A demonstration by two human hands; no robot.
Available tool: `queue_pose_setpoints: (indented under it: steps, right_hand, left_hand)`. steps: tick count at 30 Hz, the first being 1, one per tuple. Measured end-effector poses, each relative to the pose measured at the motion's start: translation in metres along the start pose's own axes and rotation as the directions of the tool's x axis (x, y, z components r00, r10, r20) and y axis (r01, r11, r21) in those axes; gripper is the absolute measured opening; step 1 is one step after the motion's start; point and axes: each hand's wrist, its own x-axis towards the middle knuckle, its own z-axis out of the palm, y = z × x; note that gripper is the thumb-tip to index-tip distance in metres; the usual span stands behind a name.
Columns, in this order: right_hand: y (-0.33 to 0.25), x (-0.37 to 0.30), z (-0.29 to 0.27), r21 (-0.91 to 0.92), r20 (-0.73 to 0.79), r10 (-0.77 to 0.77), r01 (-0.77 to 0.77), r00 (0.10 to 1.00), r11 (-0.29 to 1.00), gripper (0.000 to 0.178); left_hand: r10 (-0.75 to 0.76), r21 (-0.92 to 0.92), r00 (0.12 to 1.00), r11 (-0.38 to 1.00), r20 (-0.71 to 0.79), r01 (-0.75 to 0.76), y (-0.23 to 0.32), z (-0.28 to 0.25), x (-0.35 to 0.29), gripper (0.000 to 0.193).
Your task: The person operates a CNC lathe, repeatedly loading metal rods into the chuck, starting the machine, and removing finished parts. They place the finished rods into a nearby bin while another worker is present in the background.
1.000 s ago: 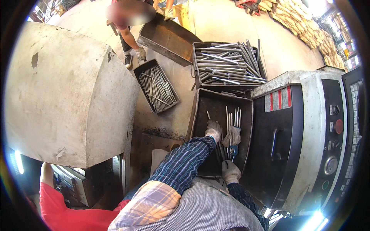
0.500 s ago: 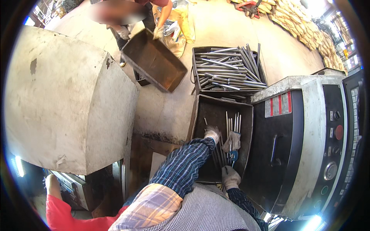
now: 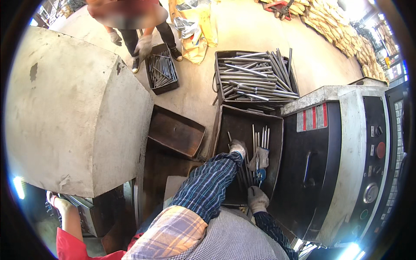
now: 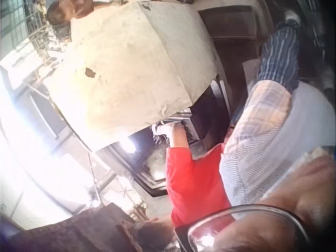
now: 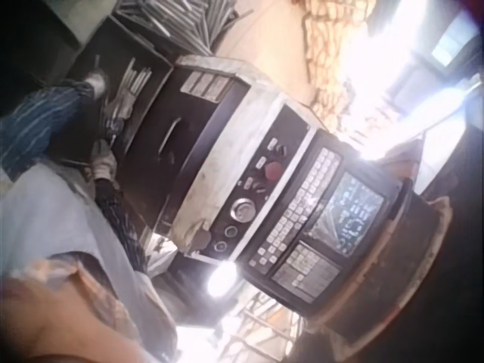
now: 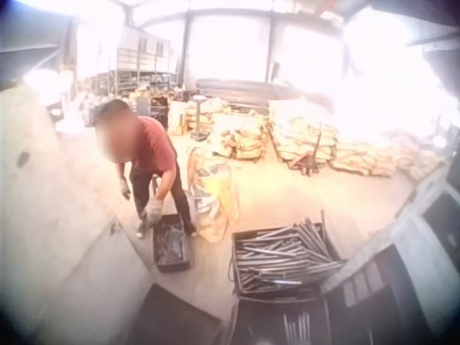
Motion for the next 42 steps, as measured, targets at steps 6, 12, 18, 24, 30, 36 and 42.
queue_pose_setpoints:
  steps: [6,12,18,24,30,36,42]
  right_hand:
    - [0.012,0.003,0.014,0.002,-0.021,-0.015,0.015,1.0,1.0,0.033]
    - [0.008,0.005,-0.001,-0.019,0.086,-0.024,0.026,0.996,0.999,0.038]
    - [0.004,-0.005,-0.007,0.021,0.043,-0.063,0.063,0.997,0.998,0.044]
    - [0.012,-0.002,0.006,0.021,0.043,-0.048,0.047,0.998,0.999,0.05]
    - [0.007,-0.009,-0.013,0.086,0.053,-0.113,0.108,0.992,0.99,0.061]
    - [0.033,-0.016,-0.015,0.554,-0.202,-0.273,0.339,0.941,0.761,0.046]
    - [0.026,-0.105,-0.083,0.497,-0.375,-0.51,0.632,0.774,0.594,0.048]
  left_hand:
    - [0.02,-0.001,0.999,1.0,-0.043,-0.021,-0.003,0.04,0.031,0.027]
    - [0.087,-0.027,0.996,0.996,0.017,-0.086,-0.013,0.011,0.018,0.026]
    - [0.175,0.074,0.984,0.982,-0.042,-0.172,-0.022,-0.001,-0.022,0.023]
    - [0.198,0.191,0.967,0.955,0.163,-0.227,-0.008,-0.065,-0.076,0.019]
    - [0.173,0.235,0.983,0.955,0.061,-0.182,-0.011,-0.11,-0.153,0.005]
    - [0.262,0.306,0.956,0.928,-0.129,-0.213,0.004,-0.178,-0.221,0.011]
    - [0.394,-0.052,0.626,0.819,-0.673,-0.572,0.026,-0.202,-0.273,0.006]
